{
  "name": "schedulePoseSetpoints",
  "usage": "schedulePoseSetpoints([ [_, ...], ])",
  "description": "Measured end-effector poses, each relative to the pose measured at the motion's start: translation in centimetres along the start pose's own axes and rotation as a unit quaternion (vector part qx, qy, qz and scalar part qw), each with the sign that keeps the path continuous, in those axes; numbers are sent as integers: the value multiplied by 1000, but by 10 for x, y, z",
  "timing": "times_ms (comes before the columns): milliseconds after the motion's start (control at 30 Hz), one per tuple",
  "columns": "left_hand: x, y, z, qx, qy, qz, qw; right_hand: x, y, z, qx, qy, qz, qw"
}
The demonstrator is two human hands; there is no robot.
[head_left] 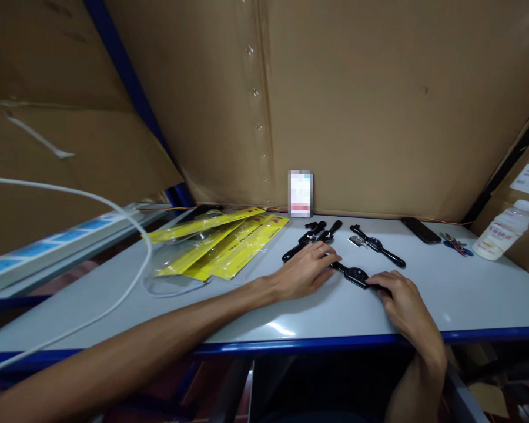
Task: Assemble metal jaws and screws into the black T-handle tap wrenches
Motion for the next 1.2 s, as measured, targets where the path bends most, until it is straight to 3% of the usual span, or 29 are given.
schedulePoseSetpoints([
  [167, -10, 4, 17, -38, 23, -58, 997, -5, -1, -11, 12, -51, -29, 998],
  [467, -8, 4, 20, -49, -3, -70, 996, -6, 5, -9, 5, -18, -33, 999],
  [600, -9, -16, 10, -42, -34, -54, 997, -9, 4, -3, -25, 20, -36, 999],
  [700, -32, -42, -5, -38, -61, -80, 994, -10, 2, 2, -41, 28, -40, 998],
  [867, -88, -80, -32, -45, -160, -148, 975, -10, 0, 3, -49, 19, -53, 997],
  [967, -101, -90, -41, -42, -176, -148, 972, -11, 0, 0, -49, 19, -60, 997],
  [1067, -98, -87, -45, -45, -168, -143, 974, -9, 0, -1, -52, 16, -58, 997],
  [1200, -79, -71, -44, -34, -136, -146, 979, -4, 4, 4, -56, 13, -55, 997],
])
Point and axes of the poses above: each hand's wrist, its own y-axis away from the middle knuckle, its own x-axis out of the back of the hand, z = x × y, the point moved 10 cm from there along -y, towards the middle knuckle, and after that the axes turned 11 degrees about z, right-handed, at the moved point
